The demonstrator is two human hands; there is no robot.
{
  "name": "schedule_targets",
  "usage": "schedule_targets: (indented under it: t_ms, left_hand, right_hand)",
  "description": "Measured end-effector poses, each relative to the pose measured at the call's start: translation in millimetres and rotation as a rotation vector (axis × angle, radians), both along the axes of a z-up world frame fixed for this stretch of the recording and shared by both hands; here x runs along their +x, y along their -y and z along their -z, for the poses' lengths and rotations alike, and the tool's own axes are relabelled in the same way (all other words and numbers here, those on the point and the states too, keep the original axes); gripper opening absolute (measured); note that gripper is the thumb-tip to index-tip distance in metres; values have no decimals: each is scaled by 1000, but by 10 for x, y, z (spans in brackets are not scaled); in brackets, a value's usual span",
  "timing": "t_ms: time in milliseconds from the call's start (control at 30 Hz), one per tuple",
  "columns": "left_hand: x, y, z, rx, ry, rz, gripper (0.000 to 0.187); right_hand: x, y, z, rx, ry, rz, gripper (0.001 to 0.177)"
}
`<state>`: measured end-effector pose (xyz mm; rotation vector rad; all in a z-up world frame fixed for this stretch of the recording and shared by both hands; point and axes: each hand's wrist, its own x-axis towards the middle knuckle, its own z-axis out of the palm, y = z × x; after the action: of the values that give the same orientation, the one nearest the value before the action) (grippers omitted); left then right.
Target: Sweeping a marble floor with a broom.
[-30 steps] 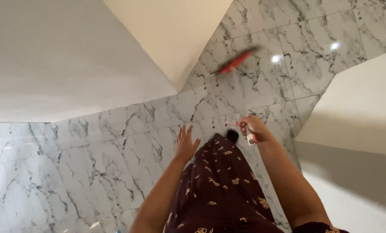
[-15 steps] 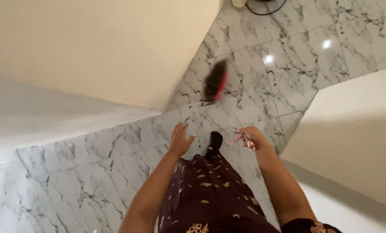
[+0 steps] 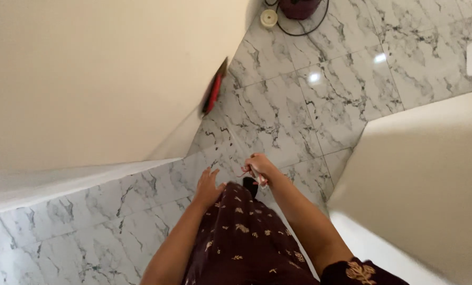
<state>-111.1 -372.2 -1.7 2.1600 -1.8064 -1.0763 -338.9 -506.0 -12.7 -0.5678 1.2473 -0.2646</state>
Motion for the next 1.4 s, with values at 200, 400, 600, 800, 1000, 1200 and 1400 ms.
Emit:
schedule_targets:
  t_ms: [200,400,600,800,1000,1200,1400]
  left_hand:
    - [59,-17,18,45,-20,2,69]
    - [-162,-137,-17,40,-36,135,67]
    - [57,-530,-14,-93,-118,272,65]
    - [678,-1279,174,-76,-85,364,64]
    - [1229,-2137,114,-24,-141,328,60]
    - [1493,-2590,150,8,-156,321,64]
    - [1380,-2951,89,30,-161,301,64]
  right_hand:
    - [-915,-273,-207,67,-132,-35,18]
    - [-1644,-1212,415,-307,-538,-393,25]
    - [-385,-1471,-413,-268,-286,114,15]
    - [210,-2471,-536,-51,-156,121,16]
    - [-49,-3800,-302,115,-26,153,19]
    - [-708,-4305,55,3,-400,-42,23]
    - [281,-4579,-45,-355,-892,-225,34]
